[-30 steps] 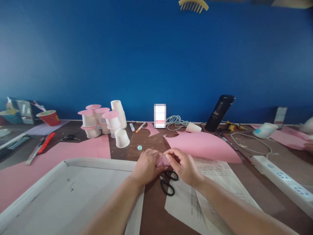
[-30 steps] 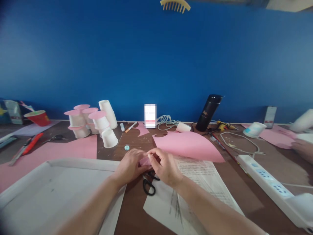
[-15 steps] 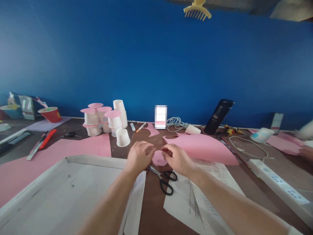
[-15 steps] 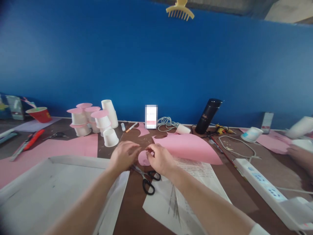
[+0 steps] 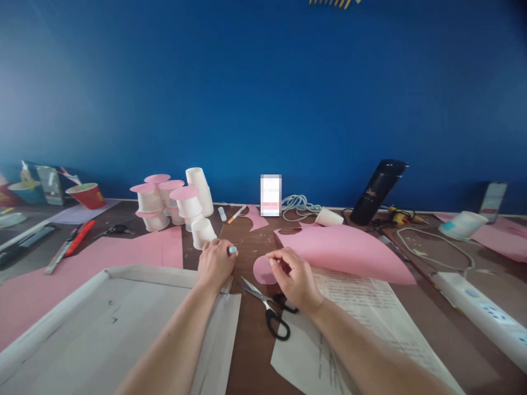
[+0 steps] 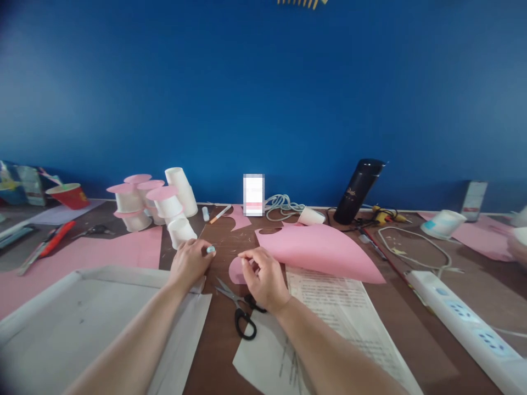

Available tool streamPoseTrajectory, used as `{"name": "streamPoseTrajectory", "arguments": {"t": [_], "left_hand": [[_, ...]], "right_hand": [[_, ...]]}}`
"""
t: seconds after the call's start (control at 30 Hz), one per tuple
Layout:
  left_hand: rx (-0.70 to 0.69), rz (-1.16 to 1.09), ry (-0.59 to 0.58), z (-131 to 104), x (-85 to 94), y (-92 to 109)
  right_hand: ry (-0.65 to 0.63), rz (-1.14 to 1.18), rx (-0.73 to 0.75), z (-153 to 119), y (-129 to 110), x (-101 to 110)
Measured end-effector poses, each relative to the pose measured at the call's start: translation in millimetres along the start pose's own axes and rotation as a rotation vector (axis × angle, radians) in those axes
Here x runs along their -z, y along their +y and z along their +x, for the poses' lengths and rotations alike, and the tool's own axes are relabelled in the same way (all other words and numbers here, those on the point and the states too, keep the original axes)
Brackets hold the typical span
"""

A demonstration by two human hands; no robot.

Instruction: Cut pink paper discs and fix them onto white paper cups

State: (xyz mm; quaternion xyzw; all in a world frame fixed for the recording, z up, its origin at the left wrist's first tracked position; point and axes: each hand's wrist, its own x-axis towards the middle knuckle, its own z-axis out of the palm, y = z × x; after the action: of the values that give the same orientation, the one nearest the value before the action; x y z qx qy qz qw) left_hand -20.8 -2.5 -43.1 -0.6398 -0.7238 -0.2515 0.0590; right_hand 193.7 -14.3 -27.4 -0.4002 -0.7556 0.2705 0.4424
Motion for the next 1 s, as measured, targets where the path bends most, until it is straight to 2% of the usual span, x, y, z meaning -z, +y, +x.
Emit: {"name": "streamPoseTrajectory", "arguments": {"t": [0.1,0.2,0.3,0.4,0.67,1.0], "left_hand": [[-0.083,-0.081,0.092,-3.4,8.1,12.3],[-0.205,-0.228,0.157,-12.5,14.5,33.1],[-0.338,-0.318,0.162,-22.8,16.0,50.7],[-0.382,-0.382,0.134,-28.5,13.9,57.0],[-0.377,-0.479,0.055,-29.7,15.7,53.6],[-0.457,-0.473,-0.06,-29.6,11.2,49.0]], "right_hand": [[-0.022,0.083,-0.092,-0.4,-2.4,-2.6],[-0.03,0.328,-0.32,1.7,-2.6,-4.0],[-0.101,0.614,-0.457,4.9,-2.6,-1.5],[-0.197,0.762,-0.502,6.3,-3.3,2.5],[-0.177,0.759,-0.574,4.5,-3.4,2.4],[-0.175,0.768,-0.612,5.3,1.6,1.8]]}}
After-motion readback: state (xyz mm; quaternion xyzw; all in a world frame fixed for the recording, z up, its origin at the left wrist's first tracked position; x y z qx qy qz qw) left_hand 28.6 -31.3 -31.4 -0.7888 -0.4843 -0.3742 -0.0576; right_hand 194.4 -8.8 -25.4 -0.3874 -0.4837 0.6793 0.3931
